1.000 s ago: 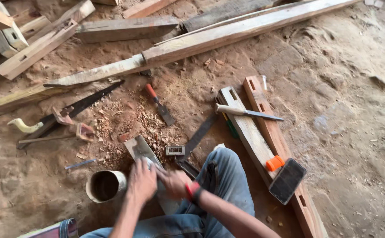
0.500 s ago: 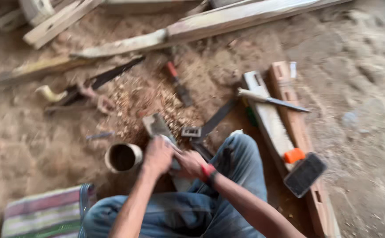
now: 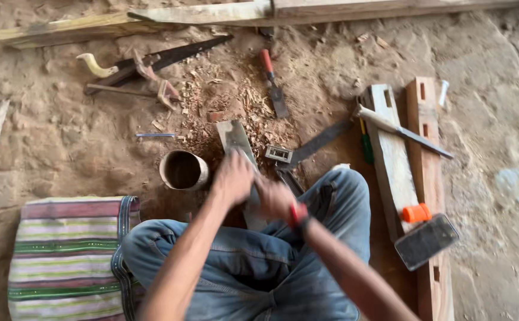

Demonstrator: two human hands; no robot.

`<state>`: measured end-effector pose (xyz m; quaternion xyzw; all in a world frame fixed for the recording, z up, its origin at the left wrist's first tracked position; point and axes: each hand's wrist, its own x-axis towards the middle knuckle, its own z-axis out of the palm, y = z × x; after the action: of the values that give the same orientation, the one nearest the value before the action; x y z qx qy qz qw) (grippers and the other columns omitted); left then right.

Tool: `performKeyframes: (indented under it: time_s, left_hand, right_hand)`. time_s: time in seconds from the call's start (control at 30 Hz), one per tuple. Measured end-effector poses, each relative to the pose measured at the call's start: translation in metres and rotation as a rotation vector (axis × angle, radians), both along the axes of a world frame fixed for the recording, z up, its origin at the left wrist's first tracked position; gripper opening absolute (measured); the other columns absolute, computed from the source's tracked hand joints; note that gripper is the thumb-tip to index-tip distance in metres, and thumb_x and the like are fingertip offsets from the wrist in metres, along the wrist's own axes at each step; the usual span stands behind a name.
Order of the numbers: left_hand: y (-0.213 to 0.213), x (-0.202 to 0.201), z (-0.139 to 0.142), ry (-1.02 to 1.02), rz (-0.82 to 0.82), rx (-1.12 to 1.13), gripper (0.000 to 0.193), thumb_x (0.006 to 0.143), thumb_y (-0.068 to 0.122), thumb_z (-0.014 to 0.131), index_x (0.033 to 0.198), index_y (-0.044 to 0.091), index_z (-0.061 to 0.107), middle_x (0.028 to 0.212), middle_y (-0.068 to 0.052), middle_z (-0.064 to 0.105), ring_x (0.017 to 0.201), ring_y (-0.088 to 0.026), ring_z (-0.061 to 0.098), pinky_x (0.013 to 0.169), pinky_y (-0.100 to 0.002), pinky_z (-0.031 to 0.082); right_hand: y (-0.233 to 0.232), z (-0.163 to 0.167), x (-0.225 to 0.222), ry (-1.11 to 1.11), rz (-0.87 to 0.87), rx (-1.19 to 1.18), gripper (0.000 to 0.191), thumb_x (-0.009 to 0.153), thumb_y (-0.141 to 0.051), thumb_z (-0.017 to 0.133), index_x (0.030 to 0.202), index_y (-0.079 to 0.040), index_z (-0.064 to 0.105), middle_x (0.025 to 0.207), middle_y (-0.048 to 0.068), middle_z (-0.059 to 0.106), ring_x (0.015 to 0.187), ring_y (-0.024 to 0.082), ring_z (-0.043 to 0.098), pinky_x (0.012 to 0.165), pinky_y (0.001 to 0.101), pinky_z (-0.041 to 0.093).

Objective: The person sits on the ground and sharpens a small metal tool on a grinding stone. They repeatedly rub the tool against the stone, occasionally dipping it into a nearby container of liquid, and inspect the edge between strokes.

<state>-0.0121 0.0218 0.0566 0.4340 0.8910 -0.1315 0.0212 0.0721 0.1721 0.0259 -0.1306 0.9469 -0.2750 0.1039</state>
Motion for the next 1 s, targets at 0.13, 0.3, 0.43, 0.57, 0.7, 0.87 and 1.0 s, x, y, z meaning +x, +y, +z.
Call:
performKeyframes:
  time_s: [0.13, 0.3, 0.43, 0.57, 0.7, 0.87, 1.0]
  left_hand:
    - [-0.012, 0.062, -0.005, -0.094, -0.247, -0.166, 0.053, 0.092, 0.022, 0.047, 0.129, -0.014, 0.058, 0.140, -0.037, 0.051, 0.129, -0.049, 0.046, 0.110, -0.053, 0.037]
    - [-0.001, -0.001, -0.016, -0.173, -0.049, -0.023, 0.048, 0.097, 0.019, 0.044, 0.129, -0.012, 0.060, 0.140, -0.035, 0.053, 0.133, -0.048, 0.047, 0.113, -0.053, 0.038]
    - [0.007, -0.036, -0.009, -0.117, 0.057, 0.015, 0.050, 0.088, 0.011, 0.045, 0.131, -0.011, 0.058, 0.138, -0.038, 0.051, 0.126, -0.049, 0.048, 0.109, -0.052, 0.038]
    - [-0.010, 0.034, -0.005, -0.144, -0.233, -0.196, 0.051, 0.092, 0.018, 0.045, 0.129, -0.015, 0.057, 0.141, -0.039, 0.048, 0.132, -0.049, 0.045, 0.115, -0.053, 0.034]
    - [-0.017, 0.044, -0.016, -0.083, -0.300, -0.037, 0.051, 0.091, 0.018, 0.048, 0.128, -0.016, 0.058, 0.139, -0.040, 0.051, 0.132, -0.052, 0.044, 0.113, -0.055, 0.035]
    - [0.001, -0.032, -0.019, -0.188, 0.088, 0.043, 0.050, 0.091, 0.016, 0.050, 0.132, -0.011, 0.057, 0.146, -0.036, 0.047, 0.137, -0.048, 0.044, 0.117, -0.051, 0.037]
    - [-0.002, 0.003, -0.014, -0.157, 0.029, 0.041, 0.048, 0.093, 0.018, 0.048, 0.131, -0.011, 0.056, 0.145, -0.039, 0.046, 0.136, -0.051, 0.043, 0.113, -0.053, 0.037]
  right_hand:
    - [-0.018, 0.017, 0.096, -0.048, -0.151, -0.296, 0.111, 0.064, -0.037, 0.085, 0.151, 0.003, 0.030, 0.144, 0.032, 0.054, 0.093, 0.048, 0.070, 0.073, 0.0528, 0.059]
    - [-0.010, 0.003, 0.015, 0.082, -0.103, 0.002, 0.082, 0.089, -0.057, 0.081, 0.140, -0.008, 0.040, 0.110, 0.019, 0.075, 0.091, 0.039, 0.073, 0.075, 0.0487, 0.060]
    - [0.010, 0.002, -0.028, -0.068, -0.056, -0.048, 0.111, 0.074, -0.049, 0.079, 0.160, -0.006, 0.023, 0.130, 0.024, 0.065, 0.078, 0.041, 0.072, 0.069, 0.0474, 0.060]
    - [-0.007, 0.015, 0.066, 0.164, -0.078, -0.189, 0.111, 0.071, -0.041, 0.082, 0.159, -0.002, 0.027, 0.140, 0.027, 0.057, 0.102, 0.043, 0.071, 0.083, 0.0513, 0.057]
    - [-0.019, 0.011, 0.096, -0.254, -0.169, -0.174, 0.112, 0.072, -0.039, 0.079, 0.159, -0.004, 0.019, 0.159, 0.024, 0.039, 0.100, 0.043, 0.069, 0.087, 0.0490, 0.057]
    - [0.009, -0.016, -0.026, 0.151, -0.015, -0.180, 0.105, 0.073, -0.039, 0.081, 0.154, 0.000, 0.027, 0.140, 0.028, 0.057, 0.100, 0.043, 0.070, 0.079, 0.0485, 0.059]
    - [0.008, -0.011, 0.011, 0.104, -0.031, -0.102, 0.104, 0.066, -0.024, 0.073, 0.155, 0.000, 0.026, 0.142, 0.031, 0.056, 0.097, 0.043, 0.071, 0.076, 0.0488, 0.060]
